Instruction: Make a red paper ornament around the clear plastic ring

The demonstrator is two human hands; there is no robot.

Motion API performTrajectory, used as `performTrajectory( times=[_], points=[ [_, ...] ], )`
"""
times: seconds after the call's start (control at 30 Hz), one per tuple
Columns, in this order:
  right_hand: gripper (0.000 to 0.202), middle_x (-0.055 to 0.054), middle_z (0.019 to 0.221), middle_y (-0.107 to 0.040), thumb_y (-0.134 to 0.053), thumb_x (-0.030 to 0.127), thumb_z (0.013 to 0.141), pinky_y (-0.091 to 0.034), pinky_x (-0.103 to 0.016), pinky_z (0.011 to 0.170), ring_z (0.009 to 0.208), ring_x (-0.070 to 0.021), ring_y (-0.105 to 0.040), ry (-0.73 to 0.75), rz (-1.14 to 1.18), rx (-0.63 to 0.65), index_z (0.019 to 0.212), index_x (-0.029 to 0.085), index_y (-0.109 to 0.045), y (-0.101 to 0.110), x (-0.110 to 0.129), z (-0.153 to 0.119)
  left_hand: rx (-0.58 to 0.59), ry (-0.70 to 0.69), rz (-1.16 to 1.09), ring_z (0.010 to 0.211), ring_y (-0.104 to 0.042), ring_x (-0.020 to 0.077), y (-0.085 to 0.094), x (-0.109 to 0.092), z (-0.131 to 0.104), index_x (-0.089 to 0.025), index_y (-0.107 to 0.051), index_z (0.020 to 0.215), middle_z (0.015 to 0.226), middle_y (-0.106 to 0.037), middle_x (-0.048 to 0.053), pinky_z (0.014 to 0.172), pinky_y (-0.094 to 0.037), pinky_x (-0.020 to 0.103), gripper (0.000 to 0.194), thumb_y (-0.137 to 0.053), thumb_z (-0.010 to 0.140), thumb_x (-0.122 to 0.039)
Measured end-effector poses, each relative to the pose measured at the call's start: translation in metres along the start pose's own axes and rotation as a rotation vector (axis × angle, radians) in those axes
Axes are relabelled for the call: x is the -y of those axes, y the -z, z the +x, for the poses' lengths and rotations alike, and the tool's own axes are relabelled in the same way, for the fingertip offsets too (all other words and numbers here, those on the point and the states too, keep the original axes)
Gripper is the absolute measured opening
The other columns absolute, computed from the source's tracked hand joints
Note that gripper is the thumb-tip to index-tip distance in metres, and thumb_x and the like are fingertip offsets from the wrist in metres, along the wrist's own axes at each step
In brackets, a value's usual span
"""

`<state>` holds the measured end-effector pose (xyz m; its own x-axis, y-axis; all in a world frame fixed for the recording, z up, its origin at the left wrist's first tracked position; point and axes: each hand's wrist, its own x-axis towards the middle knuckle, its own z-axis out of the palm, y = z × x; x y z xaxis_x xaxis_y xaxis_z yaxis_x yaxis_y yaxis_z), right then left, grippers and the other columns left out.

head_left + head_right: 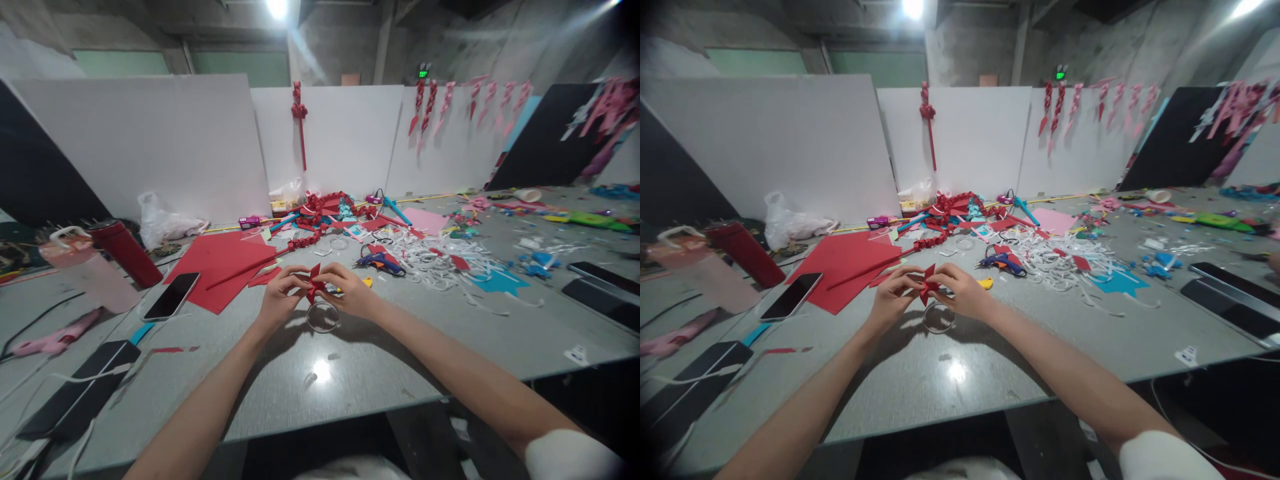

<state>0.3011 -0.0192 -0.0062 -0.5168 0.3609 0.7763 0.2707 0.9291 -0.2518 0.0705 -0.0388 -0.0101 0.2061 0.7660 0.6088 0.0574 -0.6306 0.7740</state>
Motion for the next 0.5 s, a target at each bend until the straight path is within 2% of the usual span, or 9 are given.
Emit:
performTrajectory(
  times=[0.1,0.2,0.37,0.5],
  points=[
    [0.028,-0.011,0.117,-0.066,-0.069,0.028,0.104,-0.062,-0.044,0.094,0.107,-0.0257,-0.069,-0.015,0.011,-0.009,0.132,0.029,-0.068,0.0,0.001,0.0,-0.019,-0.101,0.047,0.105,-0.076,0.0232,0.0,0.006,0.0,-0.022,-0.081,0.086,0.125,-0.071,0.011,0.093,-0.065,0.041,0.009,-0.081,0.093,-0.028],
    [0.027,-0.01,0.118,-0.067,-0.07,0.031,0.104,-0.059,-0.044,0.095,0.107,-0.0252,-0.067,-0.098,0.055,-0.035,0.13,0.027,-0.066,0.003,0.006,0.003,-0.014,-0.168,0.08,0.102,-0.078,0.0219,-0.001,0.006,0.0,-0.021,-0.08,0.087,0.125,-0.071,0.011,0.092,-0.066,0.04,0.01,-0.078,0.096,-0.025],
    [0.017,-0.007,0.108,-0.065,-0.07,0.04,0.103,-0.054,-0.037,0.084,0.096,-0.0218,-0.063,-0.291,0.161,-0.13,0.108,0.023,-0.068,0.004,0.01,0.009,-0.071,-0.244,0.129,0.097,-0.079,0.0202,-0.002,0.001,0.001,-0.021,-0.078,0.087,0.122,-0.071,0.009,0.089,-0.067,0.039,0.01,-0.077,0.096,-0.022],
    [0.022,-0.007,0.112,-0.062,-0.072,0.045,0.101,-0.053,-0.038,0.092,0.104,-0.0225,-0.063,-0.396,0.296,-0.133,0.099,0.023,-0.073,0.0,0.005,0.008,-0.09,-0.285,0.2,0.098,-0.078,0.0197,-0.002,0.0,0.002,-0.021,-0.077,0.089,0.118,-0.073,0.009,0.09,-0.066,0.039,0.007,-0.076,0.096,-0.018]
  ],
)
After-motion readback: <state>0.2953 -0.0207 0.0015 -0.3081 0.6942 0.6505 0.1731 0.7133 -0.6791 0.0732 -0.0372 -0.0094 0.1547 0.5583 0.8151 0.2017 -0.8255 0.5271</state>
